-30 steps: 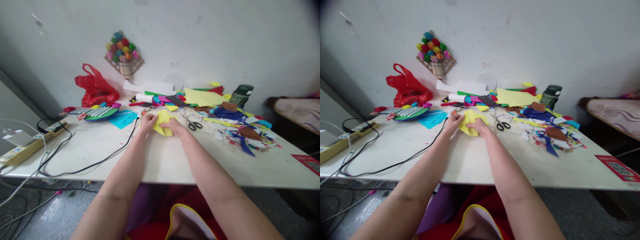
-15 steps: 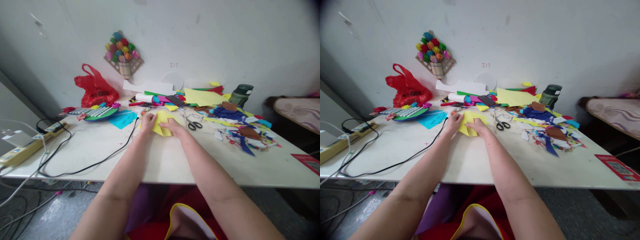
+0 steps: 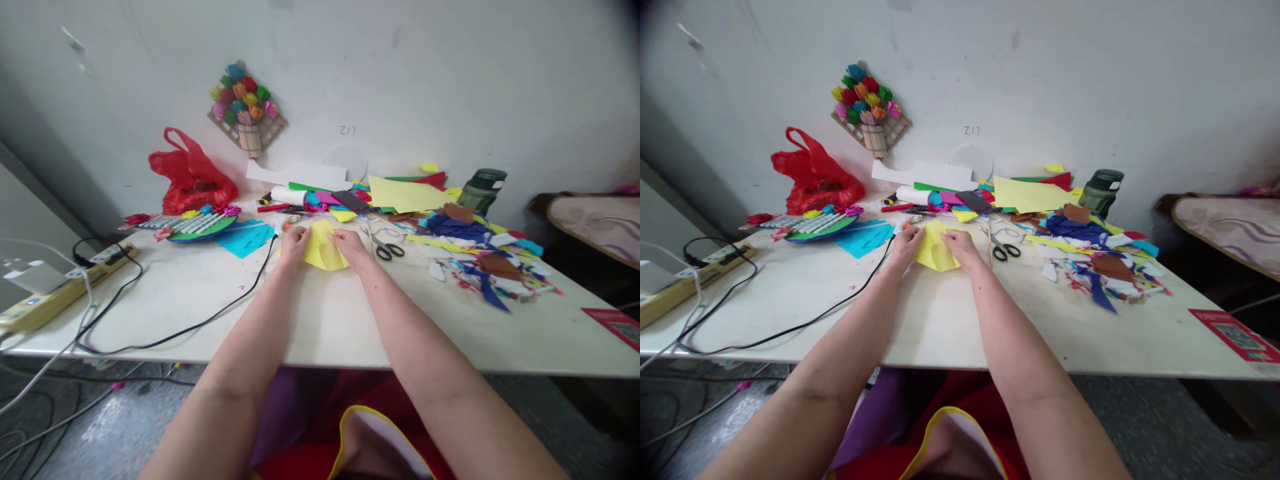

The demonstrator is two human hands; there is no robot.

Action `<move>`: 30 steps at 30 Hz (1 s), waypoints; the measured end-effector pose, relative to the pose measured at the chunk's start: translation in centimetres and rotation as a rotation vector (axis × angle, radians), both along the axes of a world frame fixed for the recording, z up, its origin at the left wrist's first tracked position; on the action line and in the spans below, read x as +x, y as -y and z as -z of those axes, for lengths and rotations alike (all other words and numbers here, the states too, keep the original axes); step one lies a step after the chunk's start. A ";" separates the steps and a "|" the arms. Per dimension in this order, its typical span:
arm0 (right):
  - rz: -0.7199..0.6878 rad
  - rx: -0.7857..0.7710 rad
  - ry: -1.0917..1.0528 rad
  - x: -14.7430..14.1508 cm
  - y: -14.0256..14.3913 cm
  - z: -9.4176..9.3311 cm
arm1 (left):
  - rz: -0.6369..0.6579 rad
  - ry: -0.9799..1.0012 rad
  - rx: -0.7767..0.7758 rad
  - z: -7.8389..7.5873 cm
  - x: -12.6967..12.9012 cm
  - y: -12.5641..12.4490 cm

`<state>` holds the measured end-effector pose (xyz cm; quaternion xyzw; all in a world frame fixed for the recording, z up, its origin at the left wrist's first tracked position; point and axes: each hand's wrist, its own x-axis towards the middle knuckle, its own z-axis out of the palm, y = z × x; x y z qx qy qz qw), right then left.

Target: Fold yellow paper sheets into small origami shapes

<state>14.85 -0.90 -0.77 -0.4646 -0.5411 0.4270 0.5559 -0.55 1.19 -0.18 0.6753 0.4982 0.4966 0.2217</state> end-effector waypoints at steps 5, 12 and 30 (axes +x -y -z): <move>-0.012 0.013 -0.064 -0.2 0.2 -0.3 | -0.006 0.048 -0.020 0.1 -0.1 0.0; 0.020 0.025 -0.107 -0.2 0.5 -0.6 | 0.007 0.057 -0.034 0.2 0.0 -0.1; -0.031 0.048 -0.136 -0.1 0.2 -0.4 | 0.036 0.094 -0.069 0.8 -0.3 -1.1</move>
